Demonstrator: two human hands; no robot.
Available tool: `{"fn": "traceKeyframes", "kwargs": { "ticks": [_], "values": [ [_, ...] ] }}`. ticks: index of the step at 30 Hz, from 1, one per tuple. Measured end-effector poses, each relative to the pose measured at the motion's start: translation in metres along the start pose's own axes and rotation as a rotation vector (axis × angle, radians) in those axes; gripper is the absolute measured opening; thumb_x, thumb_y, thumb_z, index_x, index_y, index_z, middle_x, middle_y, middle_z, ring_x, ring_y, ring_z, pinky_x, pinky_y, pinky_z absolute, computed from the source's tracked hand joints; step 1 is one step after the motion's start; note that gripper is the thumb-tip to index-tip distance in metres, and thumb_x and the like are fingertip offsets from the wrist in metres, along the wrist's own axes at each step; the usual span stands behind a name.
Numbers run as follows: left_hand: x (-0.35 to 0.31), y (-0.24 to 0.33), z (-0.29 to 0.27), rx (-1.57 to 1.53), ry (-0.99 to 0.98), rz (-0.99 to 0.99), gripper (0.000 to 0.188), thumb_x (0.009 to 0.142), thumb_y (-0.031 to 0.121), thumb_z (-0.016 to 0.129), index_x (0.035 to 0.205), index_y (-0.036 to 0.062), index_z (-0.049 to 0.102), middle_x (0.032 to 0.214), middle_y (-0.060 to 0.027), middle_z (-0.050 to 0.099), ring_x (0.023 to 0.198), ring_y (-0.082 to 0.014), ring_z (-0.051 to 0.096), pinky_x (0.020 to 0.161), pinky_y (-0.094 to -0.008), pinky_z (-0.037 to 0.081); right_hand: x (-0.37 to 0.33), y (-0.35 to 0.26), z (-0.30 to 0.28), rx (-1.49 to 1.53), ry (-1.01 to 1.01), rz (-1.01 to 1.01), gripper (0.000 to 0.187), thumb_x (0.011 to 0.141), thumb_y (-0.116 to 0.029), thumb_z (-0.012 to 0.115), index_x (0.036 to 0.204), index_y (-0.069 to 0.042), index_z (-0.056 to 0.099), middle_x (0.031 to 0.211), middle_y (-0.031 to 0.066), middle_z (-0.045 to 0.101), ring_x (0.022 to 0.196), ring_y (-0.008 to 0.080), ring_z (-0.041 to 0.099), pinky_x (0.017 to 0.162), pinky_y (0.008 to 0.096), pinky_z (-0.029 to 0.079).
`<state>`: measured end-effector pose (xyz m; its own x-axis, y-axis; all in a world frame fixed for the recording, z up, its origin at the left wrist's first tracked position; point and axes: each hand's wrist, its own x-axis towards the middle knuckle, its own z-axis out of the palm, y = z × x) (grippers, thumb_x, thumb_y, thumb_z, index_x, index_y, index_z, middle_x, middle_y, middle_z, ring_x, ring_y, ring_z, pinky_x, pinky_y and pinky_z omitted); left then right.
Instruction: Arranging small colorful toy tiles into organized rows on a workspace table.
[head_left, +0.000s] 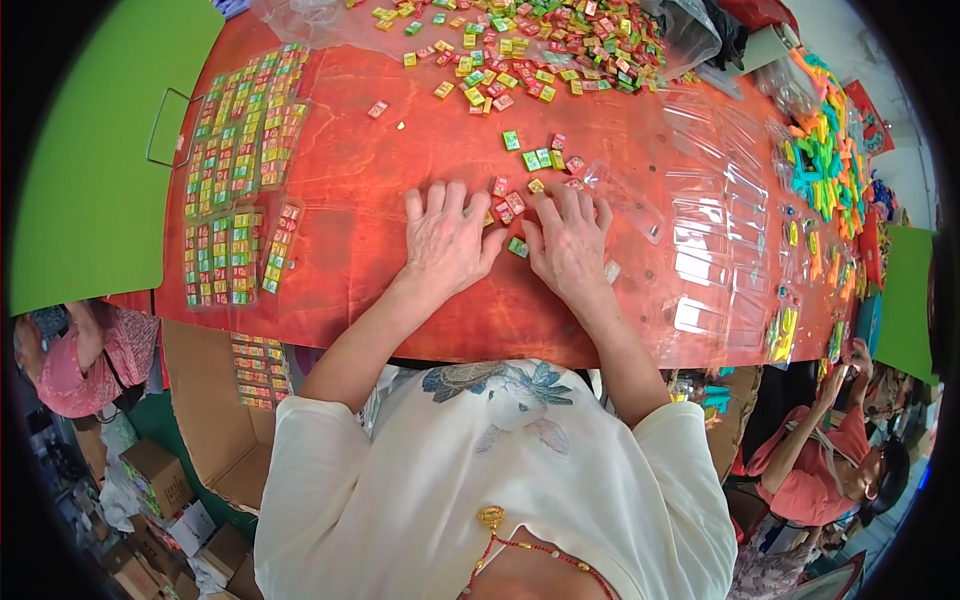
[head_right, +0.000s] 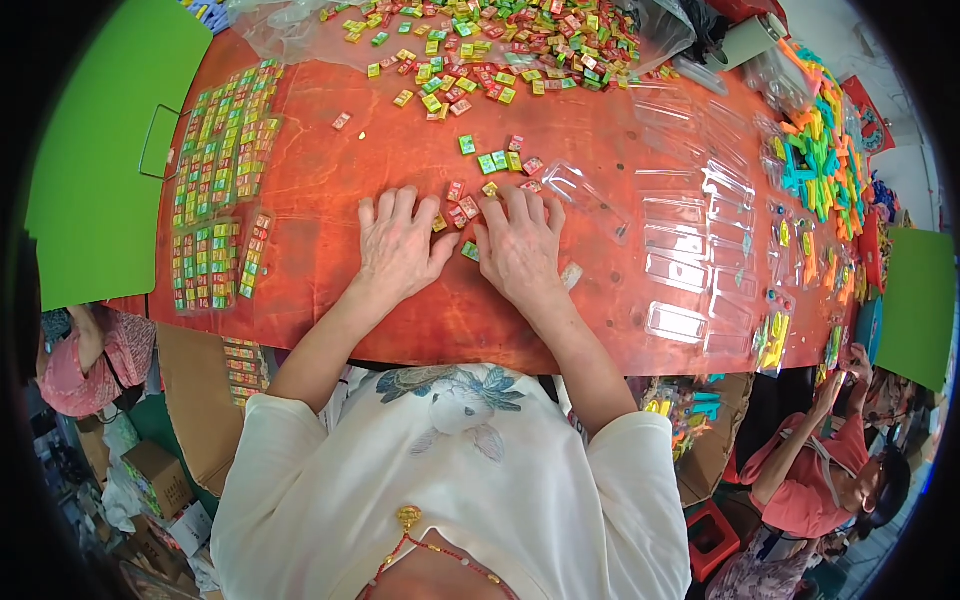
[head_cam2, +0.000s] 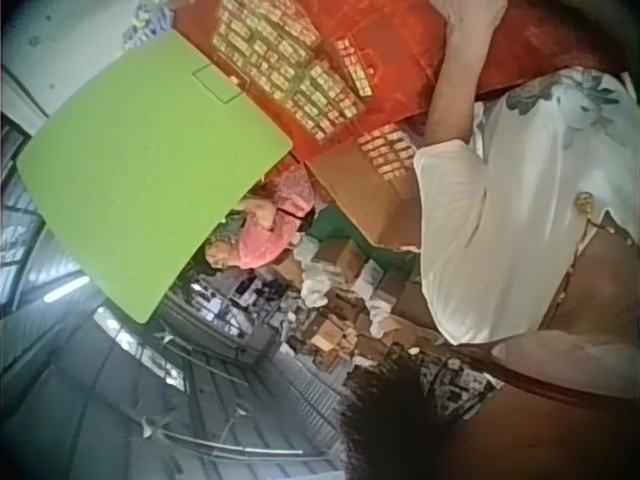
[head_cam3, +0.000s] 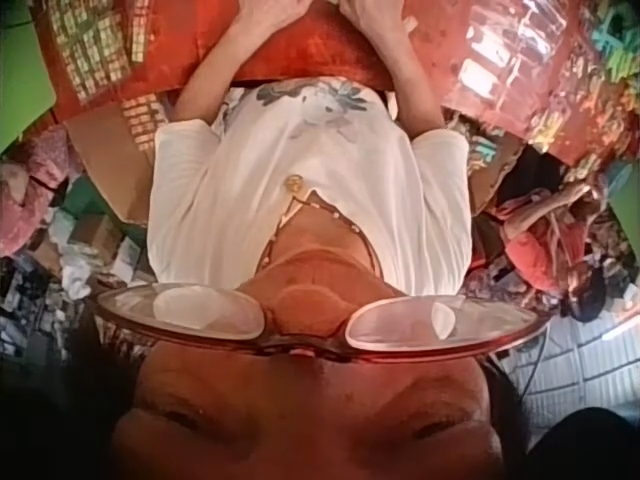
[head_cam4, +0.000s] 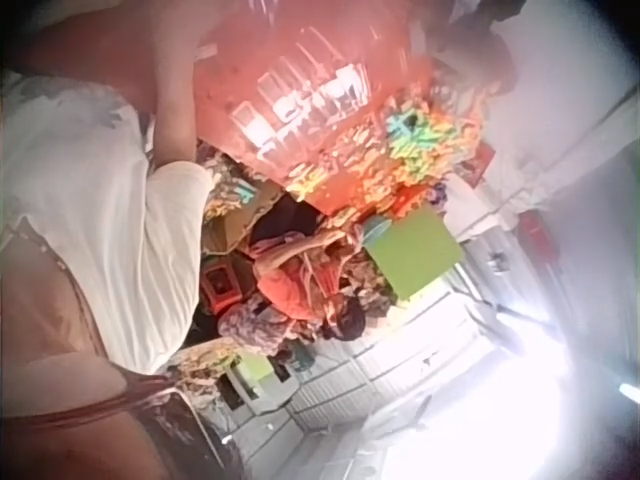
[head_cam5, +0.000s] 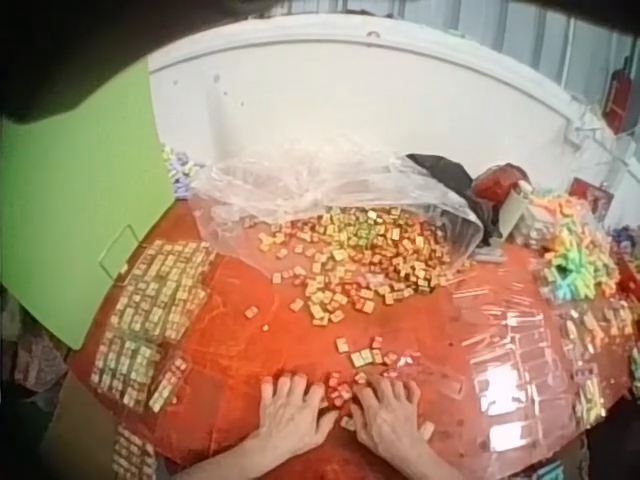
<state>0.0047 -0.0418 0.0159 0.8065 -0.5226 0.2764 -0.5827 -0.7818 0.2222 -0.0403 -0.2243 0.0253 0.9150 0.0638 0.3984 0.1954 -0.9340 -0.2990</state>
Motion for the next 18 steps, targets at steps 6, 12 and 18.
{"fn": "traceKeyframes", "kwargs": {
  "ticks": [6,12,18],
  "values": [
    [0.006,0.003,0.01,0.012,0.031,0.03,0.037,0.081,0.034,0.072,0.108,0.01,0.062,0.105,-0.0117,0.054,0.104,-0.0294,0.05,0.093,-0.0535,0.032,0.006,0.005,0.01,-0.096,-0.016,-0.085,0.028,0.081,-0.018,0.073,0.108,-0.009,0.069,0.117,0.0077,0.059,0.114,0.0265,0.054,0.102,0.05,0.034],
    [0.006,-0.001,0.007,-0.004,0.043,-0.008,0.035,0.082,0.033,0.071,0.108,0.0102,0.063,0.105,-0.0112,0.055,0.105,-0.0292,0.051,0.093,-0.0554,0.032,0.005,-0.002,0.002,-0.054,0.021,-0.05,0.029,0.083,-0.017,0.072,0.111,-0.01,0.069,0.115,0.0068,0.061,0.112,0.0249,0.056,0.102,0.0472,0.035],
    [0.012,0.005,0.016,0.009,0.093,0.025,0.034,0.084,0.032,0.07,0.111,0.0128,0.065,0.105,-0.0104,0.055,0.104,-0.0286,0.052,0.095,-0.0571,0.032,0.013,0.015,0.009,-0.195,0.06,0.02,0.025,0.084,-0.017,0.071,0.108,-0.011,0.069,0.114,0.0052,0.061,0.107,0.0238,0.056,0.101,0.0456,0.035]
  ]
}}
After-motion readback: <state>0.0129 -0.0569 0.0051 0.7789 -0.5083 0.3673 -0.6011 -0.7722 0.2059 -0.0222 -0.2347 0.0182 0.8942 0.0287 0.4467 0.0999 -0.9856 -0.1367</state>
